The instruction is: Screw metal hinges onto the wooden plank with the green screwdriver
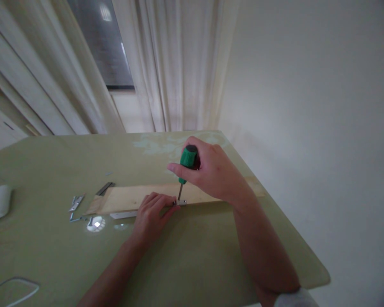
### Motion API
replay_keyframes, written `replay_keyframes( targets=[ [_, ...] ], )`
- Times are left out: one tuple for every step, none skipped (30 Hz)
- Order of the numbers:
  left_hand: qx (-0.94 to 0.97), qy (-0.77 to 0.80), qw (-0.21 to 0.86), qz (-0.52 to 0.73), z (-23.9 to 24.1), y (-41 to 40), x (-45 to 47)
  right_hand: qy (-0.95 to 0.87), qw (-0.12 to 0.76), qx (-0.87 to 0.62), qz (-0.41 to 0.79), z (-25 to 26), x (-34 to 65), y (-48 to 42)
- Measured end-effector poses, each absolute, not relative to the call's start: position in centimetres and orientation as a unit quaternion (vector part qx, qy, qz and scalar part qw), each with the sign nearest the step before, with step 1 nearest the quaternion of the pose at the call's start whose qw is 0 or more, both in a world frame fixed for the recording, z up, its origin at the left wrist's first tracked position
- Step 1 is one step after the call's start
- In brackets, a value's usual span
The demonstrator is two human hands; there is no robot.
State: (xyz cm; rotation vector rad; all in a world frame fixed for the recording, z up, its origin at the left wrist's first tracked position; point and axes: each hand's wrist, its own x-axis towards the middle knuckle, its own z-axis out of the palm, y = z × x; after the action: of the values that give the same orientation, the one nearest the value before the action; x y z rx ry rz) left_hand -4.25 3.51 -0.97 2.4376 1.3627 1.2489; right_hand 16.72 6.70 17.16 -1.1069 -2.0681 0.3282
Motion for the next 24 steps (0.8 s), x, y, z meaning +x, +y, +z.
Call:
replay_keyframes(
  targets=[
    [0.796,0.443,0.043,0.410,-0.9,3.5,-4.3,-0.809,0.376,-0.432,0.130,17.2,16.7,6.7],
    [0.797,0.440,0.044,0.412,-0.9,3.5,-4.3,-0.810,0.375,-0.432,0.131,17.2,16.7,6.7],
    [0.797,0.436,0.045,0.416,-0.8,3.5,-4.3,-0.811,0.373,-0.431,0.131,17.2,16.6,6.7],
    [0.796,0.433,0.045,0.421,-0.8,3.5,-4.3,-0.813,0.371,-0.429,0.132,17.2,16.6,6.7],
    [0.796,0.430,0.045,0.424,-0.8,3.5,-4.3,-0.815,0.368,-0.427,0.132,17.1,16.5,6.7],
    [0.795,0.429,0.044,0.426,-0.8,3.5,-4.3,-0.818,0.364,-0.426,0.131,17.1,16.5,6.6],
    [0.795,0.429,0.042,0.427,-0.7,3.5,-4.2,-0.820,0.359,-0.426,0.130,17.1,16.4,6.7],
    [0.795,0.429,0.039,0.427,-0.7,3.5,-4.2,-0.822,0.352,-0.428,0.129,17.1,16.3,6.7],
    [0.794,0.431,0.034,0.428,-0.7,3.5,-4.1,-0.824,0.346,-0.430,0.127,17.0,16.2,6.7],
    [0.792,0.434,0.030,0.428,-0.7,3.5,-4.1,-0.825,0.340,-0.434,0.125,17.0,16.1,6.7],
    [0.791,0.436,0.024,0.429,-0.7,3.4,-4.0,-0.826,0.335,-0.437,0.120,16.9,15.9,6.7],
    [0.789,0.437,0.019,0.431,-0.7,3.4,-4.0,-0.827,0.330,-0.440,0.114,16.8,15.8,6.8],
    [0.788,0.439,0.013,0.432,-0.7,3.4,-3.9,-0.829,0.326,-0.442,0.106,16.7,15.7,6.9],
    [0.786,0.442,0.010,0.433,-0.8,3.4,-3.9,-0.830,0.323,-0.444,0.097,16.5,15.6,6.9],
    [0.784,0.445,0.008,0.434,-0.8,3.4,-3.9,-0.831,0.321,-0.445,0.086,16.4,15.5,7.0],
    [0.782,0.448,0.008,0.434,-0.8,3.4,-3.8,-0.832,0.321,-0.447,0.076,16.3,15.4,7.1],
    [0.779,0.453,0.008,0.434,-0.9,3.4,-3.8,-0.831,0.321,-0.449,0.068,16.2,15.4,7.2],
    [0.777,0.457,0.008,0.433,-0.9,3.4,-3.8,-0.830,0.322,-0.451,0.063,16.1,15.3,7.2],
    [0.775,0.461,0.008,0.432,-1.0,3.4,-3.8,-0.829,0.323,-0.452,0.060,16.0,15.3,7.3],
    [0.774,0.463,0.007,0.431,-1.0,3.4,-3.8,-0.829,0.322,-0.453,0.060,16.0,15.3,7.3],
    [0.774,0.464,0.007,0.430,-1.0,3.4,-3.8,-0.829,0.321,-0.453,0.062,16.0,15.3,7.3],
    [0.775,0.464,0.008,0.429,-1.0,3.3,-3.7,-0.830,0.320,-0.453,0.064,16.0,15.3,7.3],
    [0.775,0.465,0.008,0.428,-1.1,3.3,-3.7,-0.829,0.320,-0.453,0.065,16.0,15.3,7.3],
    [0.775,0.465,0.009,0.427,-1.1,3.3,-3.7,-0.828,0.322,-0.454,0.065,16.1,15.3,7.3]
  ],
)
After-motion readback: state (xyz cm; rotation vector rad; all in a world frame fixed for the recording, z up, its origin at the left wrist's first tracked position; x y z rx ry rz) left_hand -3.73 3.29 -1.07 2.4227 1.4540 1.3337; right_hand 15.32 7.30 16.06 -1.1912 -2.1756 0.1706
